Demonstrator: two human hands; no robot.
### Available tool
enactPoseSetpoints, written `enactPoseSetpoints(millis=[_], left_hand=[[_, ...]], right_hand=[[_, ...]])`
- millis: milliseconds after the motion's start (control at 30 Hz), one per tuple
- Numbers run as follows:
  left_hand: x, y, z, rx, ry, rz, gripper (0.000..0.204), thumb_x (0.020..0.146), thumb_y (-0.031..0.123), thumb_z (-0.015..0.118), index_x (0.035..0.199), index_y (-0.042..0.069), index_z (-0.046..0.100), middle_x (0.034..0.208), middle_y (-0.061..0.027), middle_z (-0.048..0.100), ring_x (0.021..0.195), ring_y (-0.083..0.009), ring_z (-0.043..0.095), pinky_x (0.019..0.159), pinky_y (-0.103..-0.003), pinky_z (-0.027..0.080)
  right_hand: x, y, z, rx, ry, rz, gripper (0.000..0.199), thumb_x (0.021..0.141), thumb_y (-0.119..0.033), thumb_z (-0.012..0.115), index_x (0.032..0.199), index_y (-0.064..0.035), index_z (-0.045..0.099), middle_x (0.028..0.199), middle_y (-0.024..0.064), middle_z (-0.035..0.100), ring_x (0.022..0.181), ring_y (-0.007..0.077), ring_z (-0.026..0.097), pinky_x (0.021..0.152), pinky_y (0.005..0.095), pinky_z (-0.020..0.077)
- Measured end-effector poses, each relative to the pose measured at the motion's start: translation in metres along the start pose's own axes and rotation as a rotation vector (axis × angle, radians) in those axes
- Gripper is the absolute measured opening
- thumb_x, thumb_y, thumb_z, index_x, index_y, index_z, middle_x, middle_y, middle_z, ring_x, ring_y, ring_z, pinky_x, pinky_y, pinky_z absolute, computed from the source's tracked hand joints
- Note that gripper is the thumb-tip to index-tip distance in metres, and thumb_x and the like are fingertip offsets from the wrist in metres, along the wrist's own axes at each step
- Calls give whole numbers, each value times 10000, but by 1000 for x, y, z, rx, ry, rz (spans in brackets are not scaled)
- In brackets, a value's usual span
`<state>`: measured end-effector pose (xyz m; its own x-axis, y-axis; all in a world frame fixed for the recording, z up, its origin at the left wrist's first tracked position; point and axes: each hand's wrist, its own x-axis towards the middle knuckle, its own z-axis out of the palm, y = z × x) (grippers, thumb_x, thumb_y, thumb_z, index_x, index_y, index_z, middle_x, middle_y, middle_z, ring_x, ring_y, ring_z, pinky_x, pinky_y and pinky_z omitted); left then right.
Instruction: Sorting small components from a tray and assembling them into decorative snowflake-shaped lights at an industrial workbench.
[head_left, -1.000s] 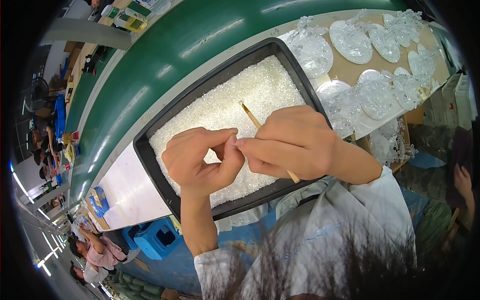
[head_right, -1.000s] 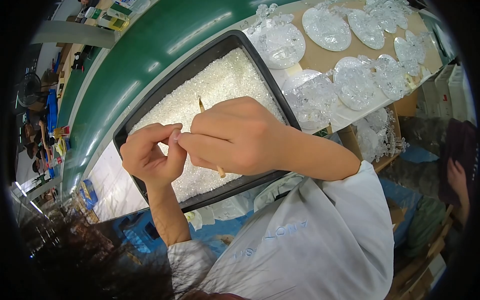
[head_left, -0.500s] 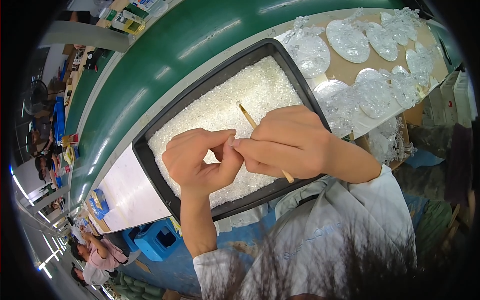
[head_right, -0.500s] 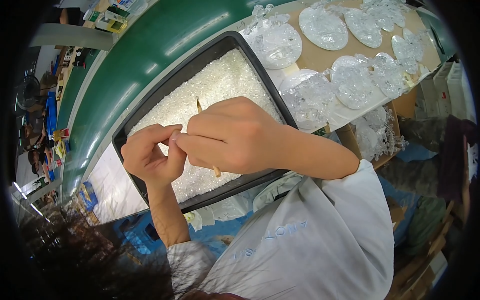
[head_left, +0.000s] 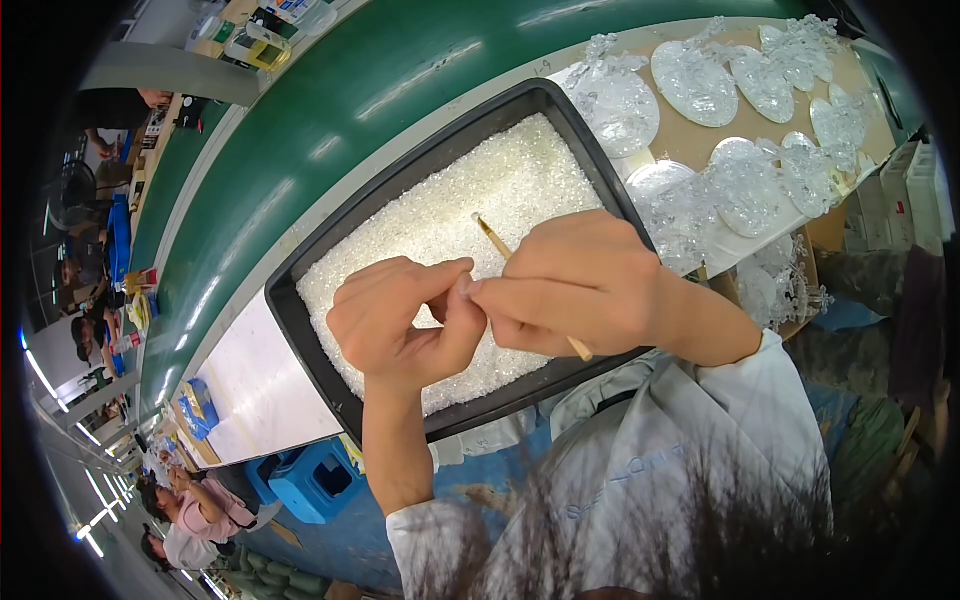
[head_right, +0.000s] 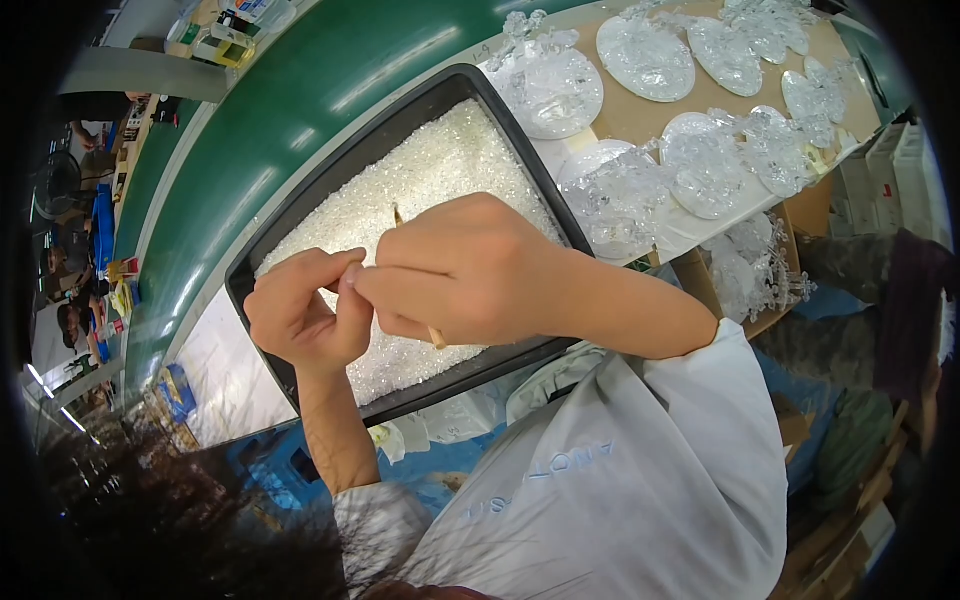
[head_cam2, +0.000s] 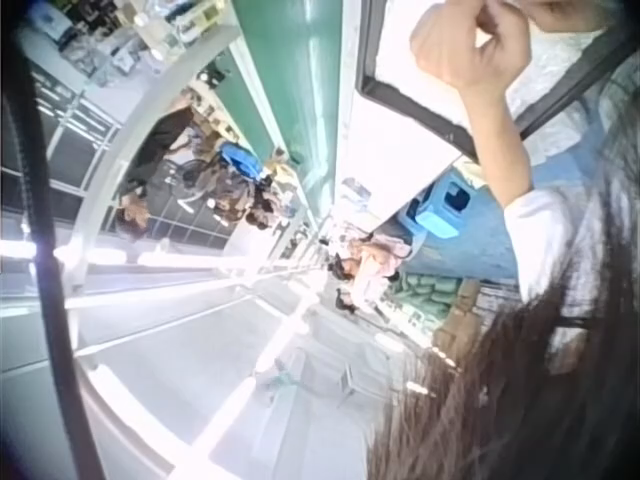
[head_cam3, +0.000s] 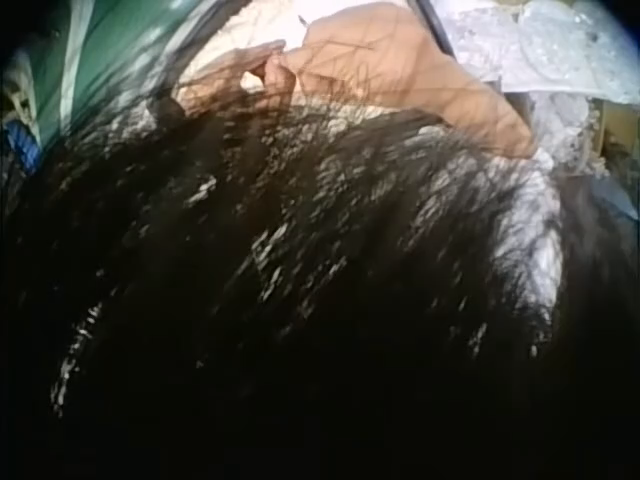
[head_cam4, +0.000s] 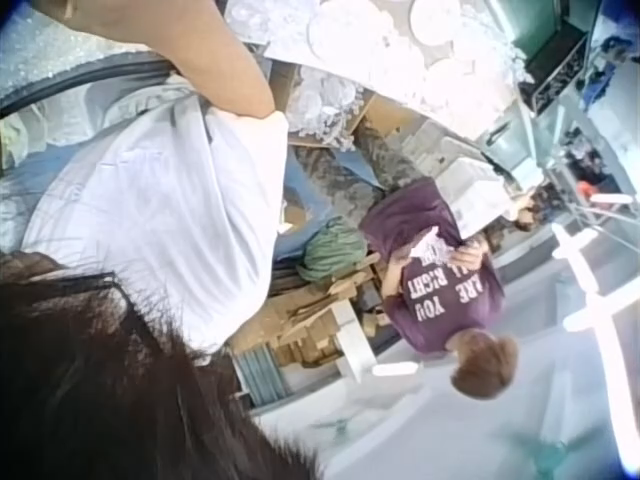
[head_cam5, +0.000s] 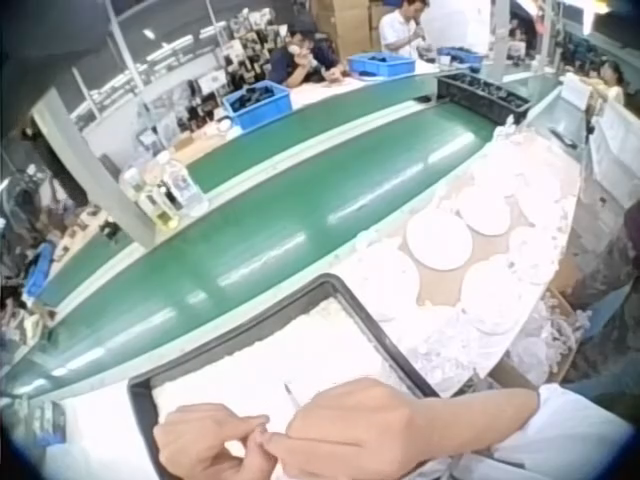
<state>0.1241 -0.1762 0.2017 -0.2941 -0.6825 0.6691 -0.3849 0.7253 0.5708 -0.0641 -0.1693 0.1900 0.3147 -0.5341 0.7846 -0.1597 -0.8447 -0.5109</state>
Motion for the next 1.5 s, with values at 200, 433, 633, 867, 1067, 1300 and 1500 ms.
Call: enactPoseSetpoints(millis=[200,433,633,867,1067,1300,1500], left_hand=[[2,0,1,6,15,18,131,630,-71,669,737,-6,703,472,-13,502,389,-122,516,410,-217,374],[2,1,2,39,32,26,128,631,-70,672,741,-11,701,462,-14,489,379,-125,508,403,-218,373],[2,1,2,43,32,68,120,639,-72,667,740,-15,698,459,-17,482,372,-127,497,399,-222,376],[2,0,-1,34,28,80,146,645,-78,672,771,-16,711,464,-18,488,374,-126,497,399,-223,371],[3,-1,0,34,13,75,161,646,-82,673,787,-16,715,475,-18,490,377,-127,494,403,-223,370],[1,-3,2,20,11,88,158,652,-84,672,788,-16,716,474,-21,489,378,-126,494,404,-221,369],[3,-1,3,6,24,90,155,657,-87,672,789,-19,715,466,-19,480,375,-125,485,399,-219,358]], right_hand=[[0,0,2,-42,15,17,227,665,43,752,885,13,705,673,54,590,537,196,598,470,284,477],[-1,-1,1,-39,-2,5,225,654,47,747,868,6,693,680,50,585,535,195,596,469,279,475],[0,1,4,-89,26,29,197,643,58,732,823,-10,691,634,42,561,514,192,582,456,276,469],[0,0,5,-78,61,35,186,634,61,722,794,-23,681,627,40,566,504,188,578,452,277,470],[1,0,3,-61,45,33,204,635,60,719,819,-23,691,637,43,579,515,190,589,459,277,478],[-1,0,2,-61,28,42,201,643,55,727,827,-16,687,651,51,583,522,196,594,464,283,480],[-1,2,3,-82,72,41,192,647,49,728,821,-16,683,650,51,580,517,197,585,462,278,475]])
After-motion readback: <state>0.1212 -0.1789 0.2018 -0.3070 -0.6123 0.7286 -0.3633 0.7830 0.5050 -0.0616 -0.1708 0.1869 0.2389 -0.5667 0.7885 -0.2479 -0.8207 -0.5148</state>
